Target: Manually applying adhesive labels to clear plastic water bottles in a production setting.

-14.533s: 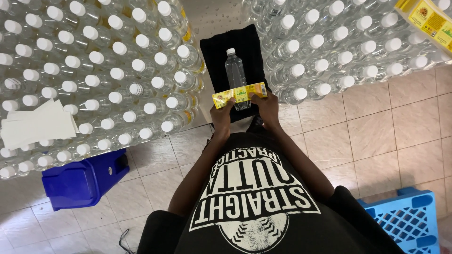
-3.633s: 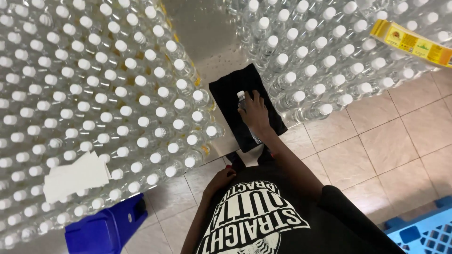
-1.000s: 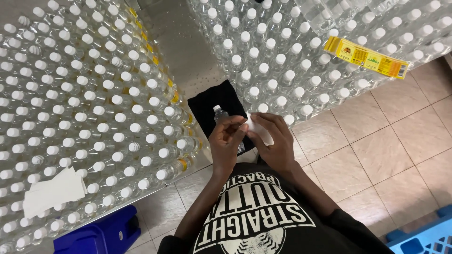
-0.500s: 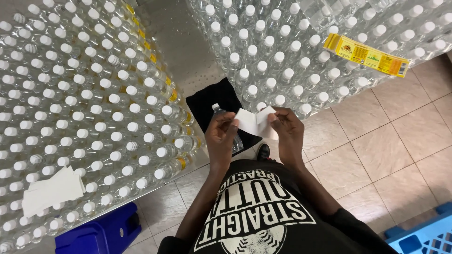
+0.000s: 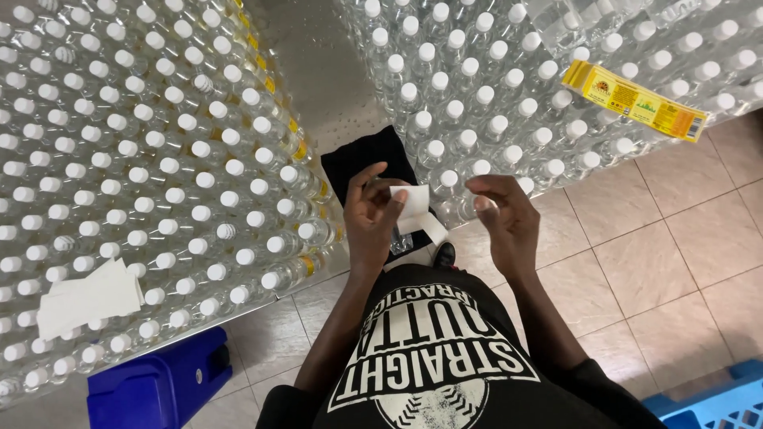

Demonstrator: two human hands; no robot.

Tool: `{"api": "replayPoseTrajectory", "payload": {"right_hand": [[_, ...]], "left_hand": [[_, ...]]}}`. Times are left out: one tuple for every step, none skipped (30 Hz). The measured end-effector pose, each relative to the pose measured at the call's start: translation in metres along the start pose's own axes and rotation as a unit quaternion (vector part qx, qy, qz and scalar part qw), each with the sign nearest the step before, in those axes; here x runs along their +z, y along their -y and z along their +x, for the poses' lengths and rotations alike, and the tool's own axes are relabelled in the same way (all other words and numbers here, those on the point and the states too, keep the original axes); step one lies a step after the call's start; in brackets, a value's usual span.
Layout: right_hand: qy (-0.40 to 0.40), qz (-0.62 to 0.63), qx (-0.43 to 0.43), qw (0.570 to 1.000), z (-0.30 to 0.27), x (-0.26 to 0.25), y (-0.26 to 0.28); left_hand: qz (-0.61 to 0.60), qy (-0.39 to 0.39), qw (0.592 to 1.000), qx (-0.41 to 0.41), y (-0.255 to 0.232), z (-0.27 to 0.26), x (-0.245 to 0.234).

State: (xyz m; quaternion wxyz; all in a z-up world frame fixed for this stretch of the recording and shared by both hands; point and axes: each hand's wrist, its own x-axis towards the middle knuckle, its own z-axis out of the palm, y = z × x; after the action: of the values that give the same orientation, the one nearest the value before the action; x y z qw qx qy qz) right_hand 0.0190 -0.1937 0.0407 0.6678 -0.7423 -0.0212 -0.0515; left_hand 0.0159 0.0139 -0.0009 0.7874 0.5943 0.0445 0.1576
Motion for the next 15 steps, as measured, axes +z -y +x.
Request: {"api": "replayPoseTrajectory", "payload": {"right_hand": [[0.030, 0.002, -0.011, 0.999, 0.004, 0.003, -0.002], [0.062, 0.004, -0.021, 0.998, 0.008, 0.006, -0.004], [0.059, 0.003, -0.020, 0.998, 0.008, 0.007, -0.004], [0.085, -0.003, -0.023, 0.996, 0.009, 0.009, -0.005], [0.111, -0.009, -0.026, 0.993, 0.010, 0.011, -0.006], [0.112, -0.009, -0.026, 0.993, 0.008, 0.013, -0.009], [0.094, 0.011, -0.008, 0.996, 0.006, 0.014, -0.012], [0.077, 0.031, 0.008, 0.996, 0.005, 0.016, -0.015], [0.080, 0.030, 0.007, 0.996, 0.004, 0.016, -0.021], [0.039, 0.079, 0.035, 0.996, 0.004, 0.015, -0.027], [-0.003, 0.127, 0.063, 0.990, 0.004, 0.015, -0.033], [-0.002, 0.127, 0.063, 0.990, 0.003, 0.015, -0.037], [-0.030, 0.162, 0.073, 0.984, 0.003, 0.016, -0.040], [-0.059, 0.197, 0.083, 0.975, 0.002, 0.017, -0.044], [-0.059, 0.198, 0.083, 0.975, -0.001, 0.021, -0.044]], "left_hand": [[0.001, 0.031, 1.000, -0.001, -0.001, -0.003, 0.005], [0.002, 0.062, 0.998, -0.003, -0.002, -0.006, 0.009], [0.001, 0.065, 0.998, -0.004, -0.002, -0.007, 0.010], [0.009, 0.086, 0.996, 0.000, -0.002, -0.008, 0.011], [0.017, 0.108, 0.994, 0.004, -0.002, -0.008, 0.011], [0.017, 0.107, 0.994, 0.004, -0.002, -0.010, 0.011], [0.052, 0.088, 0.994, 0.028, -0.003, -0.011, 0.012], [0.086, 0.066, 0.993, 0.052, -0.003, -0.012, 0.012], [0.085, 0.063, 0.993, 0.053, -0.005, -0.015, 0.009], [0.132, 0.036, 0.988, 0.076, -0.008, -0.016, 0.006], [0.179, 0.008, 0.979, 0.098, -0.011, -0.018, 0.003], [0.179, 0.007, 0.979, 0.098, -0.003, -0.023, 0.002], [0.117, 0.025, 0.992, 0.041, 0.004, -0.029, 0.001], [0.054, 0.043, 0.998, -0.017, 0.011, -0.035, -0.001], [0.055, 0.042, 0.997, -0.017, 0.011, -0.038, 0.003]]}}
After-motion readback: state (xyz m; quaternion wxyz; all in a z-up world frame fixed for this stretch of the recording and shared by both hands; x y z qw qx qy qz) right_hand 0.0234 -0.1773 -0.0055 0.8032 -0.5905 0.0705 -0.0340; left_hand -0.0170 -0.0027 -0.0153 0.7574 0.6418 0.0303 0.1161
